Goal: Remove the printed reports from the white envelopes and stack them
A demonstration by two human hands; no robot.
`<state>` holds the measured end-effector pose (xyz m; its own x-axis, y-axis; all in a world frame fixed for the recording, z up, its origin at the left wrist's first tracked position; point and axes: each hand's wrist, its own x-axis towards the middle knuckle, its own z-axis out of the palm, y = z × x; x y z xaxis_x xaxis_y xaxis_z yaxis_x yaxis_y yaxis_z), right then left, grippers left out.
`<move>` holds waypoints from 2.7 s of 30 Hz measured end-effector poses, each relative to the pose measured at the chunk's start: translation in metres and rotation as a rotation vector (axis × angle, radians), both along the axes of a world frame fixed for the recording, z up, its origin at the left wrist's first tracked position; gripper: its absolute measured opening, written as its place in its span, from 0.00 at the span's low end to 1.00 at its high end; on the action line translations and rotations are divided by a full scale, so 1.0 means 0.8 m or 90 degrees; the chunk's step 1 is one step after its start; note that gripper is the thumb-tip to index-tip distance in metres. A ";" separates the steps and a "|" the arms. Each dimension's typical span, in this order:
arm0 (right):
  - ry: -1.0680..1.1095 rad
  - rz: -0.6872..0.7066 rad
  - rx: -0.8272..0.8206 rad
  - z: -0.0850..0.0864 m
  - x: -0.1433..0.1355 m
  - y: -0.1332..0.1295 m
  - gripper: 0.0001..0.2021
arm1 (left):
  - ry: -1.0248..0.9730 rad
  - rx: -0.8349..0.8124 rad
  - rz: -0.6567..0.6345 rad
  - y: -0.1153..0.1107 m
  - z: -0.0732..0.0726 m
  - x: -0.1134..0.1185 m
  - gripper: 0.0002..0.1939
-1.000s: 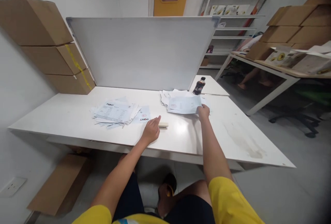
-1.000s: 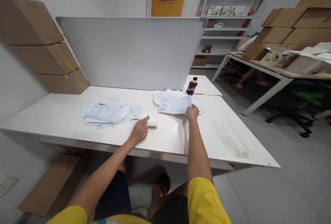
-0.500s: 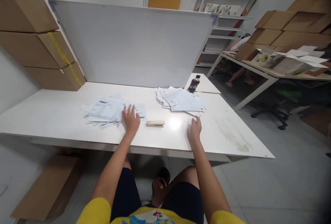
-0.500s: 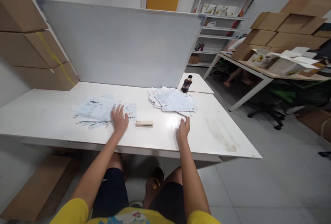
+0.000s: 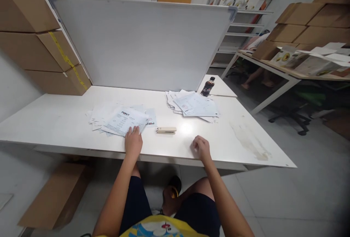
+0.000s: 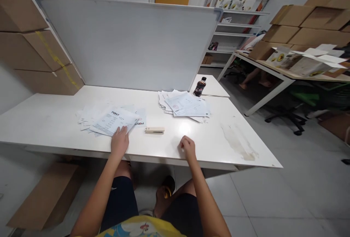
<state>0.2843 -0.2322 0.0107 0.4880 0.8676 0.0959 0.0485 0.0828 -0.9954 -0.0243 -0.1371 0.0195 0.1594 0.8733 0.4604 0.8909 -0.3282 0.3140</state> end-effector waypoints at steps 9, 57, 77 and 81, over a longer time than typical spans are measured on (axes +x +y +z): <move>0.399 0.310 -0.203 -0.004 -0.184 -0.061 0.28 | 0.035 0.007 -0.323 -0.103 -0.009 0.020 0.29; 0.400 0.049 -0.154 -0.015 -0.069 -0.118 0.19 | -0.932 -0.515 -0.065 -0.188 -0.009 0.100 0.17; -0.024 -0.105 -0.066 0.010 -0.030 -0.114 0.21 | -0.641 -0.190 -0.129 -0.142 -0.006 0.081 0.30; 0.024 -0.101 -0.046 -0.010 -0.020 -0.088 0.23 | -0.507 -0.193 -0.186 -0.109 -0.013 0.082 0.26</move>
